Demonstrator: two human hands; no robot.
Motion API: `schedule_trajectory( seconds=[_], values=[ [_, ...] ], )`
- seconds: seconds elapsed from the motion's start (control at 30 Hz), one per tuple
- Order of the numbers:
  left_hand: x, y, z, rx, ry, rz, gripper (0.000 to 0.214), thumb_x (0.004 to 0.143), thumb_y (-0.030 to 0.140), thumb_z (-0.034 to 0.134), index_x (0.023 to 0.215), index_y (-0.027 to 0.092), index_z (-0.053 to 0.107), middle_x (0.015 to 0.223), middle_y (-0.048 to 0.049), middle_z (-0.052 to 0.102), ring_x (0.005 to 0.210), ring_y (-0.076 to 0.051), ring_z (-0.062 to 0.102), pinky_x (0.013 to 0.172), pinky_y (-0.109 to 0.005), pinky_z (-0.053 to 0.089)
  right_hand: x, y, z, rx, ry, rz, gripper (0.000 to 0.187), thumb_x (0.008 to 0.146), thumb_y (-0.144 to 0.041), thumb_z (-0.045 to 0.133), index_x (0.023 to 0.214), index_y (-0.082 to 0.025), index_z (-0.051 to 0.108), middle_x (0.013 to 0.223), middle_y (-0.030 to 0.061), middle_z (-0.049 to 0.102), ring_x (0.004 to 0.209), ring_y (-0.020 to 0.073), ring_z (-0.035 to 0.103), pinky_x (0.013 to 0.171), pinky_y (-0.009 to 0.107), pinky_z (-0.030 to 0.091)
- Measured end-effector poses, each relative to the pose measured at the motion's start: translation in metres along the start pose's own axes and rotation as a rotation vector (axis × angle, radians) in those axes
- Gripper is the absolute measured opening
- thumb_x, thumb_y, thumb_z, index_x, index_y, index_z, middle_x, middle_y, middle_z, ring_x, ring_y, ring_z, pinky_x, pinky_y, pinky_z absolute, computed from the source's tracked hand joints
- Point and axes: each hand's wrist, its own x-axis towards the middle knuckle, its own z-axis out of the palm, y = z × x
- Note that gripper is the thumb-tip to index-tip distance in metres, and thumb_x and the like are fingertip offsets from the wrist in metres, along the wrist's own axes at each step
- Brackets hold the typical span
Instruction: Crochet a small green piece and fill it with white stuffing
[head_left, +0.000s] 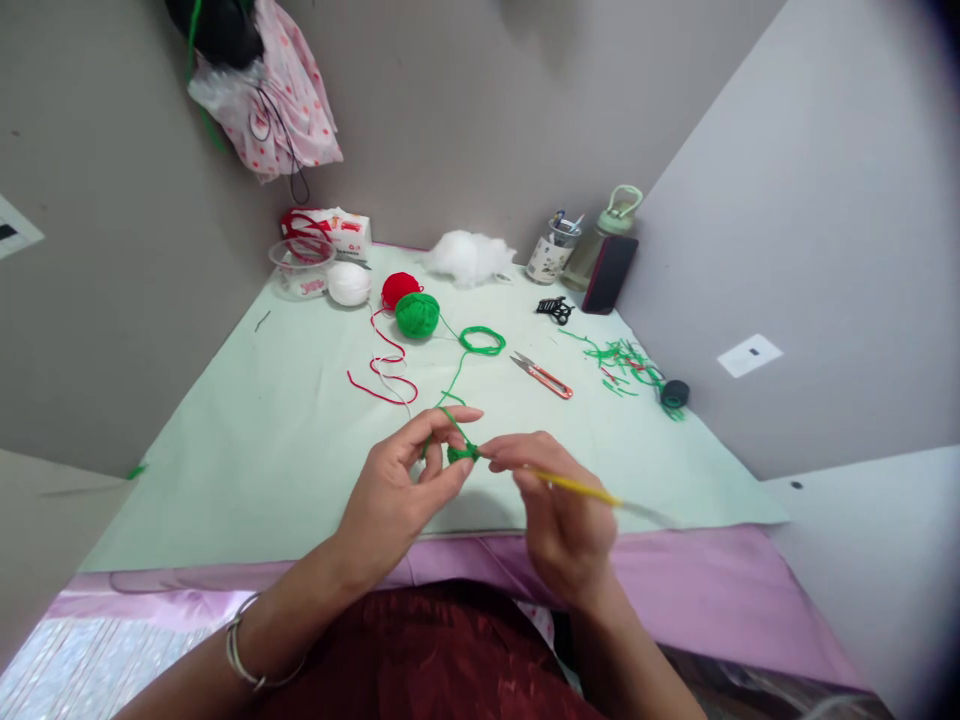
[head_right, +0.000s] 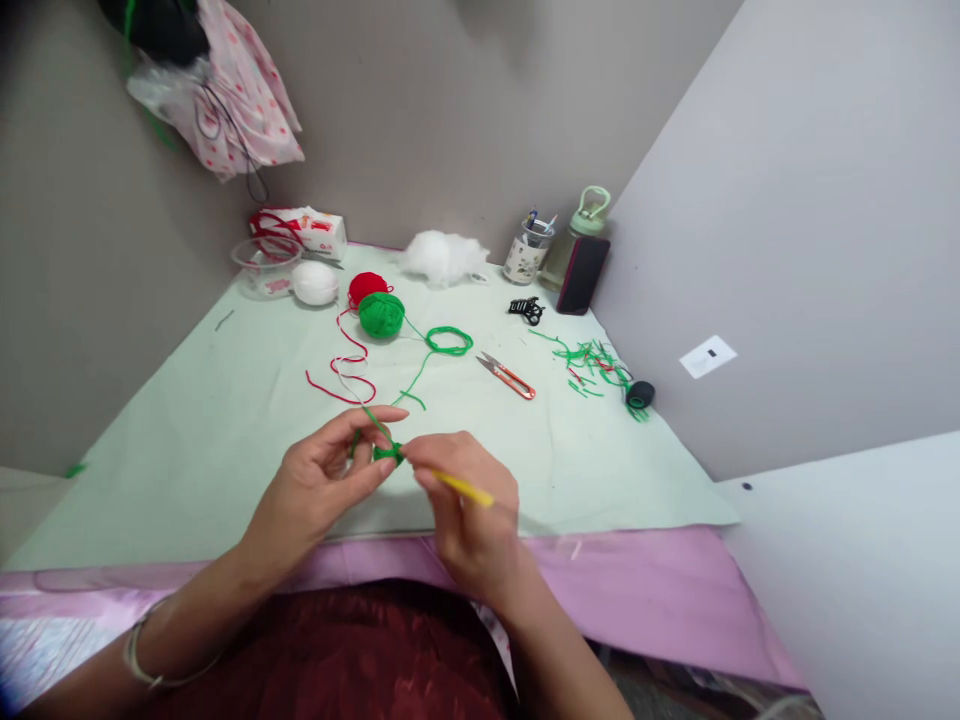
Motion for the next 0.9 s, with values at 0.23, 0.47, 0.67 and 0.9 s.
schedule_trajectory(
  seconds=[0.23, 0.47, 0.67, 0.9],
  values=[
    [0.007, 0.0, 0.002, -0.476, -0.122, -0.279, 0.051, 0.08, 0.033, 0.09, 0.128, 0.022, 0.076, 0.09, -0.0006, 0.065, 0.083, -0.014, 0.057, 0.084, -0.027, 0.045, -0.012, 0.006, 0.01, -0.2, 0.082, -0.172, 0.04, 0.099, -0.009, 0.063, 0.132, -0.03, 0.073, 0.113, 0.009, 0.079, 0.098, 0.023, 0.076, 0.077, 0.037, 0.064],
    [0.009, 0.005, -0.001, -0.435, -0.101, -0.205, 0.047, 0.078, 0.028, 0.089, 0.123, 0.021, 0.079, 0.091, -0.0017, 0.065, 0.089, -0.017, 0.056, 0.086, -0.029, 0.043, 0.005, 0.004, 0.007, 0.457, 0.223, 0.24, 0.021, 0.105, -0.021, 0.06, 0.103, -0.026, 0.08, 0.092, 0.0041, 0.077, 0.071, 0.0157, 0.066, 0.061, 0.031, 0.055],
    [0.005, -0.002, 0.005, -0.292, -0.057, -0.123, 0.044, 0.082, 0.034, 0.09, 0.125, 0.028, 0.078, 0.096, -0.0003, 0.067, 0.088, -0.015, 0.057, 0.087, -0.028, 0.045, 0.001, 0.001, 0.013, 0.187, 0.145, 0.123, 0.027, 0.103, -0.014, 0.059, 0.115, -0.028, 0.078, 0.099, 0.0058, 0.081, 0.083, 0.0187, 0.074, 0.069, 0.033, 0.063],
    [0.006, 0.002, 0.007, -0.588, -0.12, -0.352, 0.05, 0.075, 0.037, 0.094, 0.12, 0.021, 0.081, 0.091, -0.0013, 0.068, 0.075, -0.01, 0.057, 0.083, -0.025, 0.049, -0.008, 0.001, 0.013, -0.156, 0.124, -0.123, 0.041, 0.098, -0.008, 0.062, 0.13, -0.03, 0.075, 0.11, 0.0099, 0.08, 0.095, 0.0231, 0.076, 0.075, 0.036, 0.065]
  ],
)
